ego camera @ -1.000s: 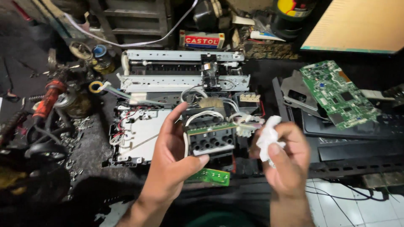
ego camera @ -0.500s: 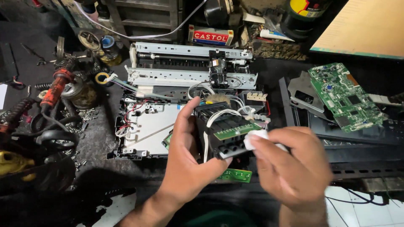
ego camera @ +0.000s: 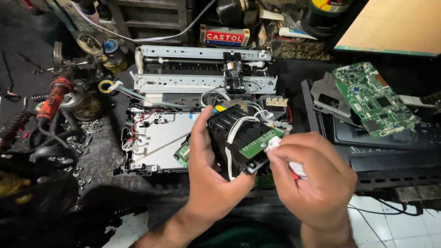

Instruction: Cleaning and inspecting the ink cartridge carriage of a disassembled printer using a brush, cloth, and screwdriver

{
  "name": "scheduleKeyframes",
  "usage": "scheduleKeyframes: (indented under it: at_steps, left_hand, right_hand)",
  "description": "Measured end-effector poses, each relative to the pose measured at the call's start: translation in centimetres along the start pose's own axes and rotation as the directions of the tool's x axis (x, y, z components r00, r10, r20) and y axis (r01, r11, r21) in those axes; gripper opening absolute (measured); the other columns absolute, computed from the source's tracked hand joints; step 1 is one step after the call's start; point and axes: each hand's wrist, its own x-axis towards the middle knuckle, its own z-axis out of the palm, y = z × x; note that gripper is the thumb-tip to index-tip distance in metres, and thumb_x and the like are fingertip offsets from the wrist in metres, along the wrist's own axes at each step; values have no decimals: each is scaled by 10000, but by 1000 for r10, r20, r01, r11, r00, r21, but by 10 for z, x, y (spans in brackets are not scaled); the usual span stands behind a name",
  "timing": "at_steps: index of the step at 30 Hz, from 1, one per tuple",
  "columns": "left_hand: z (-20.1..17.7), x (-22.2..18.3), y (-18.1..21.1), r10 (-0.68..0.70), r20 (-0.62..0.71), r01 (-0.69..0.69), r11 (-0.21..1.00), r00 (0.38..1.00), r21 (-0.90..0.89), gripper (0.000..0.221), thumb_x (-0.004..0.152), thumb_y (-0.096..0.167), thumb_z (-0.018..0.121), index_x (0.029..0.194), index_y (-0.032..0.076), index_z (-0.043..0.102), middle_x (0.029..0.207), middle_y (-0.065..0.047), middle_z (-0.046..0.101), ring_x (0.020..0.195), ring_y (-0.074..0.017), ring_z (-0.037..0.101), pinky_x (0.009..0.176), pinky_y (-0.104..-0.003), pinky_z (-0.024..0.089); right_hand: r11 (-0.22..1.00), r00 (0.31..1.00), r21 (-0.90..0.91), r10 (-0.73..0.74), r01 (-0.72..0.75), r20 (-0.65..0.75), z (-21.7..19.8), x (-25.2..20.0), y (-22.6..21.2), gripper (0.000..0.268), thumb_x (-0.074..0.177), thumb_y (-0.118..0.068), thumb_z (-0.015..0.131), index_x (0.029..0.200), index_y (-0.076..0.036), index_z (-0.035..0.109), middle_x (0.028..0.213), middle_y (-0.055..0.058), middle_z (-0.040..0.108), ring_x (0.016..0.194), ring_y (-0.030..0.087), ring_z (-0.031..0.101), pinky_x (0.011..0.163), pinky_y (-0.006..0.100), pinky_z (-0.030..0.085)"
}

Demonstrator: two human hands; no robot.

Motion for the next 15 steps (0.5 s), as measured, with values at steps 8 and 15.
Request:
scheduleKeyframes:
  at_steps: [8,15]
  left_hand:
    - [2,3,-3,-1,11,1,1000,1000,-24,932,666,21,696,1514,4,310,1430,-195,546,1294,-244,587,1123,-340,476]
    - [4,1,-3,-4,0,4,998,1000,-68,883,720,55,733,1504,34,327,1377,-177,593,1243,-225,624,1086,-341,500]
  right_hand:
    - [1000,1000,-8,14,-14,-1,-2,5,2,49,878,107,736,851,71,718,902,206,698,792,256,686,727,310,571]
    - [999,1000,37,7,-7,1,-2,7,7,91,869,175,725,836,92,706,868,219,699,777,272,697,684,305,590]
